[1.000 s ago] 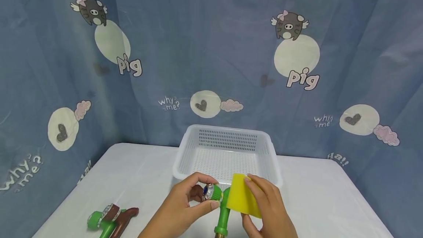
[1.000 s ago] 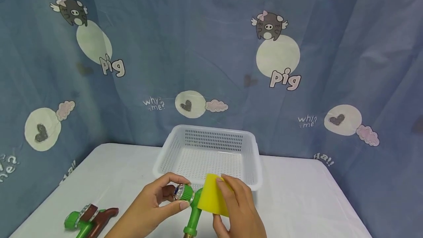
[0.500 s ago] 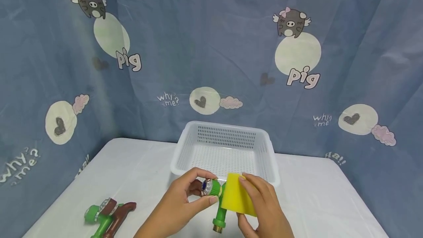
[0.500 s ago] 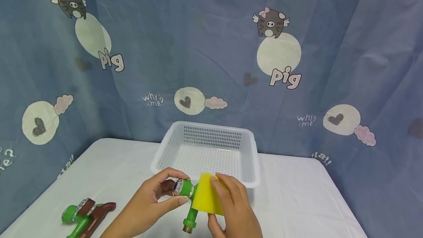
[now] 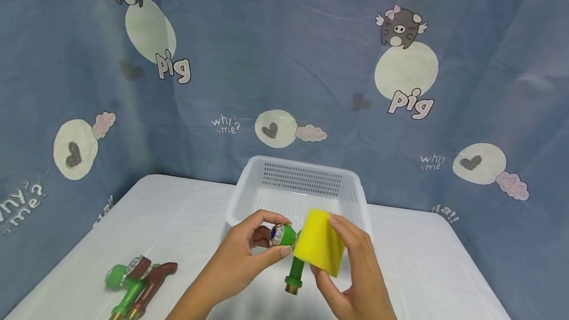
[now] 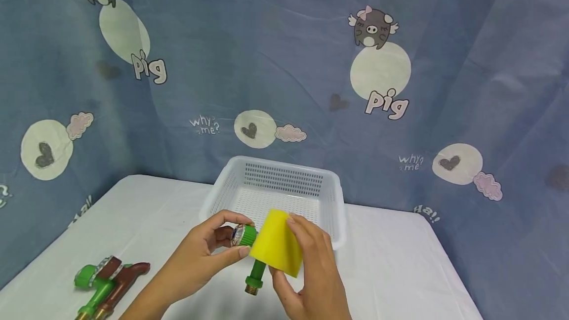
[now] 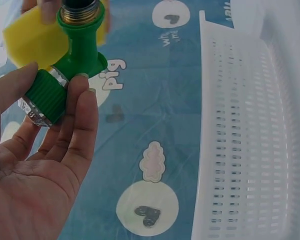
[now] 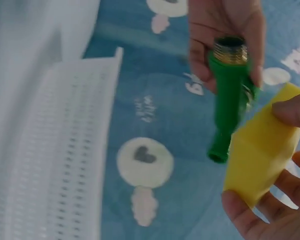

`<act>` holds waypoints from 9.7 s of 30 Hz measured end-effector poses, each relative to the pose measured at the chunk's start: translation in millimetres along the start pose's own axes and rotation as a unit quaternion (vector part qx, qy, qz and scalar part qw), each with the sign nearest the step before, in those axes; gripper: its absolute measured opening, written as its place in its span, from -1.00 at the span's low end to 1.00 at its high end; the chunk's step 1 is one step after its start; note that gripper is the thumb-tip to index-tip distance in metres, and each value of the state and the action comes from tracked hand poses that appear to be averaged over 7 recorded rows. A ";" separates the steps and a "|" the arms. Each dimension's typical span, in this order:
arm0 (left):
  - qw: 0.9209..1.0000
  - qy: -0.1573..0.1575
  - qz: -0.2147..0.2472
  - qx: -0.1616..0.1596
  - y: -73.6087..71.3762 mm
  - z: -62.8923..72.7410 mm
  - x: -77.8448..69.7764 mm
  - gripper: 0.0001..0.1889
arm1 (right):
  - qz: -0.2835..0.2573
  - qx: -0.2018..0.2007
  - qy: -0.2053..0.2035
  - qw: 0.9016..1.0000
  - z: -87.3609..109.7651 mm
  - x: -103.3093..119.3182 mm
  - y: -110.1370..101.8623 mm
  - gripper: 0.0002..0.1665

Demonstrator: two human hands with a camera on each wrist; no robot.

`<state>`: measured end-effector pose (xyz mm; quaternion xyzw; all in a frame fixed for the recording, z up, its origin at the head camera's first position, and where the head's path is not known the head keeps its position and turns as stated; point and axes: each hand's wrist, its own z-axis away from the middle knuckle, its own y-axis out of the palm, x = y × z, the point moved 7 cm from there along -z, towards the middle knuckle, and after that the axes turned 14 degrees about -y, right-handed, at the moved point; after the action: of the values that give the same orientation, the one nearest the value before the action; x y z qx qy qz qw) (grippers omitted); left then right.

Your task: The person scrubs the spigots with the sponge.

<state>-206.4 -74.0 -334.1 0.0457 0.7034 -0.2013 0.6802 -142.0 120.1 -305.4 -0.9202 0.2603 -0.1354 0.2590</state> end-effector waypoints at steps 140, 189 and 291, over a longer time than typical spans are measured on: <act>0.996 0.049 -0.077 0.012 3.7 -6.3 -5.7 -0.52 | 0.103 0.016 0.014 0.994 10.0 -33.5 -6.5 -0.31; 0.999 -0.027 -0.026 -0.005 -2.2 -12.0 2.9 -0.65 | 0.130 0.014 -0.032 0.991 16.2 -25.3 18.6 -0.25; 0.997 -0.052 0.060 0.011 -7.8 -28.8 32.0 -0.66 | 0.077 0.031 0.005 0.997 20.2 -26.8 31.8 -0.35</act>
<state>-238.3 -77.9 -363.8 0.0850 0.6607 -0.1696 0.7263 -169.5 119.8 -342.6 -0.8882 0.3272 -0.1274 0.2962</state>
